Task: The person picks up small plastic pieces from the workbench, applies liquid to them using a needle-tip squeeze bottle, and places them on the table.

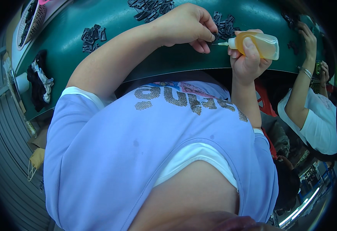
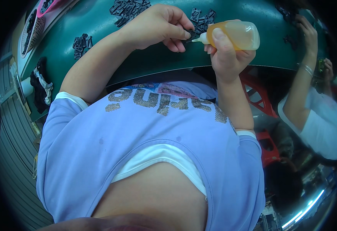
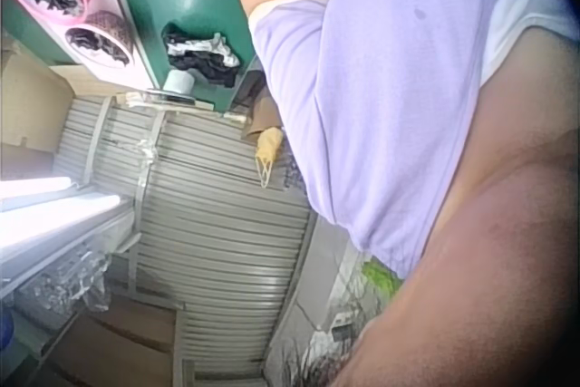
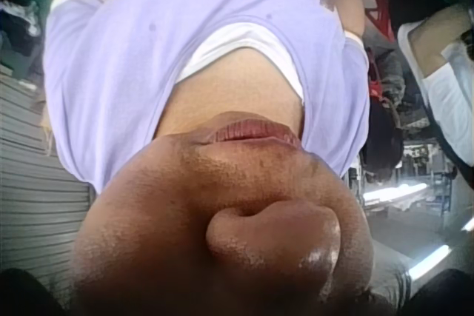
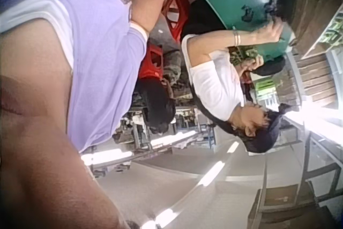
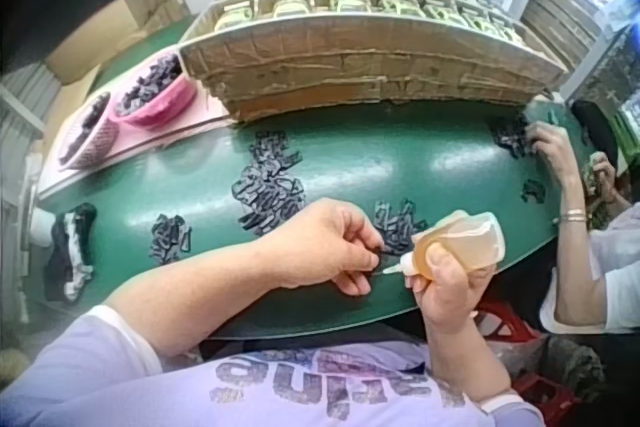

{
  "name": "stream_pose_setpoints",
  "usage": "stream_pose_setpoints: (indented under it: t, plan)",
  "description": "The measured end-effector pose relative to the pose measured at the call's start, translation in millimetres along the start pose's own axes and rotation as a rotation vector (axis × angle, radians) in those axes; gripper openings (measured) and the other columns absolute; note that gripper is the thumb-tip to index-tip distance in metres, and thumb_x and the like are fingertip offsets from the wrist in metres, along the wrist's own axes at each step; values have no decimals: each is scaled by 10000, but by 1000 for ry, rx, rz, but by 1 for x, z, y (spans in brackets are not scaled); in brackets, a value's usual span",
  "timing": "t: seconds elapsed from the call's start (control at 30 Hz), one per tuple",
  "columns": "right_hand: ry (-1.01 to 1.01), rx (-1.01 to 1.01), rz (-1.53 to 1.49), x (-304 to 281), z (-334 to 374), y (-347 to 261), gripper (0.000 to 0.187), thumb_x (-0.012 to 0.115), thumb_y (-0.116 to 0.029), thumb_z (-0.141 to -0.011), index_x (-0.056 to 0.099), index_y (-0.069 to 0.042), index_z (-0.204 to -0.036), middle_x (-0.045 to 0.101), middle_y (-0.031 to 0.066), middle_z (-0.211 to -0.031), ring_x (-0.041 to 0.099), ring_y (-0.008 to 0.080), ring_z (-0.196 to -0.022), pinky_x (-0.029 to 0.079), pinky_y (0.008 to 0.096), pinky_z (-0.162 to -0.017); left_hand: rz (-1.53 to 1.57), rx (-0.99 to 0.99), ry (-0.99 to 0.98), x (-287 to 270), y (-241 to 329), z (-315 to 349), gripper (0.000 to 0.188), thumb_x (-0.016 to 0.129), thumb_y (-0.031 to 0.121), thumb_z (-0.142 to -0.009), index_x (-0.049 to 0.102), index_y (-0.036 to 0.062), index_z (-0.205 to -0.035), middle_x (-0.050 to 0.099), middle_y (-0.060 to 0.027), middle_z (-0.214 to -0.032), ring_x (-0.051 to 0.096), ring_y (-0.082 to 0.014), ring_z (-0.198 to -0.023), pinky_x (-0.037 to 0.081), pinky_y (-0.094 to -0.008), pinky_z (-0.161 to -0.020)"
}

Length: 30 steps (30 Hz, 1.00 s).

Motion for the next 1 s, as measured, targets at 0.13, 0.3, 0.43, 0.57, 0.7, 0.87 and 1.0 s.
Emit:
stream_pose_setpoints:
  t: [0.13,0.3,0.43,0.57,0.7,0.87,1.0]
  plan:
    - [-42,-3,11,-1,1,1,59,590,1,-818,585,35,-866,616,110,-713,547,102,-495,453,217,-441,17,10,-13,1,2,2,104,596,-35,-847,584,-73,-944,629,-100,-772,658,-166,-607,565,-260,-544]
    - [-43,3,17,2,2,-1,86,618,-8,-820,584,30,-889,622,105,-719,556,99,-510,457,213,-447,12,2,-7,1,-1,1,121,597,-35,-847,583,-82,-958,626,-99,-769,657,-168,-606,567,-266,-547]
    - [-50,2,24,1,3,2,98,630,-13,-820,586,30,-898,627,107,-726,558,97,-515,458,210,-451,18,1,-9,1,-2,1,129,596,-35,-847,583,-87,-965,627,-100,-771,657,-168,-608,568,-267,-550]
    - [-45,-6,31,0,1,3,90,625,1,-822,591,30,-900,632,102,-734,559,93,-520,456,207,-454,11,0,-19,0,4,2,116,591,-33,-851,589,-84,-955,629,-103,-775,657,-169,-610,568,-265,-554]
    - [-76,-34,96,5,0,5,71,617,8,-827,597,30,-891,635,99,-738,557,89,-519,455,208,-453,-19,14,14,-1,3,1,87,595,-21,-852,608,-65,-926,633,-99,-779,657,-164,-613,562,-264,-550]
    - [217,98,-151,-18,-12,7,172,524,-108,-869,593,49,-858,605,123,-681,468,126,-426,429,266,-413,-87,142,60,-2,0,2,220,624,39,-845,610,-68,-1036,652,-111,-857,683,-153,-689,572,-238,-616]
    - [252,175,-344,-32,-14,16,241,504,-209,-876,579,19,-888,633,138,-763,470,120,-467,415,258,-450,-629,590,254,3,8,11,353,668,96,-814,633,11,-1155,635,-104,-901,667,-159,-741,540,-282,-693]
Point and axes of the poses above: each hand's wrist, its own z-axis away from the middle knuckle, its own x-axis out of the palm, y = z × x, the point moved 4 cm from there along -z, towards the middle knuckle
